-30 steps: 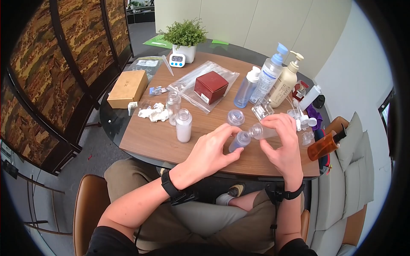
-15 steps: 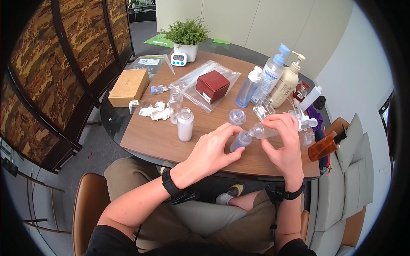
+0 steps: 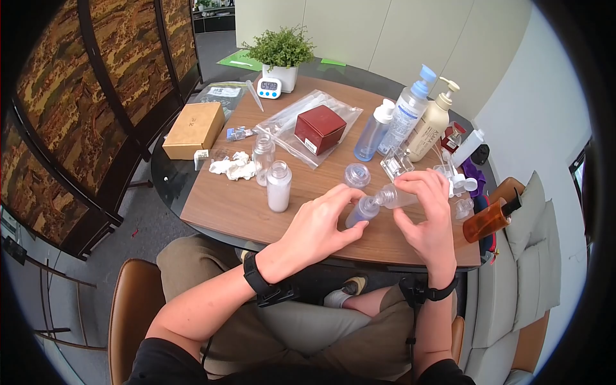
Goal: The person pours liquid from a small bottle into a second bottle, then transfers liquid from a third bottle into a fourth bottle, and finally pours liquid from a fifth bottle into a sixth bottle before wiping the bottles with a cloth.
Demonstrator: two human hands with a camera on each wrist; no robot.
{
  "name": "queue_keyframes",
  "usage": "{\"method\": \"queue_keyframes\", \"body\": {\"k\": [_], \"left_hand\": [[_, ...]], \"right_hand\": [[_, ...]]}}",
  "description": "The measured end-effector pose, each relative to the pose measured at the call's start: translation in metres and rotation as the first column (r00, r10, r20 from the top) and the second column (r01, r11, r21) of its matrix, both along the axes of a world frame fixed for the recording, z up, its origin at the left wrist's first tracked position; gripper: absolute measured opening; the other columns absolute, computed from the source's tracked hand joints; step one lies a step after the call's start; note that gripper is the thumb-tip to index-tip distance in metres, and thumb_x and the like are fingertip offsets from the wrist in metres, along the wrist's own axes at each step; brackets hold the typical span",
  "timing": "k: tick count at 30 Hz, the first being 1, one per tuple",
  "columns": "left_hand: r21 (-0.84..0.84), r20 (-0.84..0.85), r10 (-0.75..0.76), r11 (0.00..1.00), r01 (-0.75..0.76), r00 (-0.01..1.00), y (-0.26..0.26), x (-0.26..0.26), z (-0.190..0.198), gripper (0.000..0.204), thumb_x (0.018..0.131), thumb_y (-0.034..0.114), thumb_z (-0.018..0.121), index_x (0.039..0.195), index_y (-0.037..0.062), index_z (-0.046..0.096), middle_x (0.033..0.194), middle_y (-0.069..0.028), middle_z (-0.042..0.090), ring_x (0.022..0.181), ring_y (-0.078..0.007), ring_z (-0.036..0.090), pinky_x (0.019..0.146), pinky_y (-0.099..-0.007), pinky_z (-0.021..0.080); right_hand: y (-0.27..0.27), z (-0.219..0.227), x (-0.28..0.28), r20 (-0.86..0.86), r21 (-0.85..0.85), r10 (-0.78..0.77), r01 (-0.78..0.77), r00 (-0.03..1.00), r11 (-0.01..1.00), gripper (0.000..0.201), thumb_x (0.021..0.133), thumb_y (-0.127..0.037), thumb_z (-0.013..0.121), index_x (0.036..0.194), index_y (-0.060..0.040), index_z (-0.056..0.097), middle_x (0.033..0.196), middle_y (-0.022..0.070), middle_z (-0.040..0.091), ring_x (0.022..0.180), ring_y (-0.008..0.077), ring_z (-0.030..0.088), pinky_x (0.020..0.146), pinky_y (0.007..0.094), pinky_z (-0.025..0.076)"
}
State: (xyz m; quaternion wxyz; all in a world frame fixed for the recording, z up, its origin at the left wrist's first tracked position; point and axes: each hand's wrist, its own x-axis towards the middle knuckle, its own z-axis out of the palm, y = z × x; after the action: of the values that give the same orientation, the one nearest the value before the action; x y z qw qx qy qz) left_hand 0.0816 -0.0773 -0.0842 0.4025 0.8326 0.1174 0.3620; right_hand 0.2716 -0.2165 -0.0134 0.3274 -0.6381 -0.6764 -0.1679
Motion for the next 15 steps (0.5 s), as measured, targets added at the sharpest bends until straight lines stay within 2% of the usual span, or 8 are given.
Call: {"method": "queue_keyframes", "body": {"k": [15], "left_hand": [[0.019,0.011,0.006,1.0,-0.006,1.0,0.0003,0.0004,-0.0006,0.043,0.092,0.017,0.086,0.13,0.0064,0.069,0.112,-0.0097,0.071,0.07,-0.0237,0.061,0.067,-0.0386,0.053]], "right_hand": [[0.0002,-0.0004,0.0001,0.024,0.003,-0.007,0.007,1.0,1.0,0.038,0.08,0.002,0.081,0.116,-0.0078,0.073,0.122,0.0059,0.074,0.121,0.0292,0.067,0.122,0.0541,0.04]]}}
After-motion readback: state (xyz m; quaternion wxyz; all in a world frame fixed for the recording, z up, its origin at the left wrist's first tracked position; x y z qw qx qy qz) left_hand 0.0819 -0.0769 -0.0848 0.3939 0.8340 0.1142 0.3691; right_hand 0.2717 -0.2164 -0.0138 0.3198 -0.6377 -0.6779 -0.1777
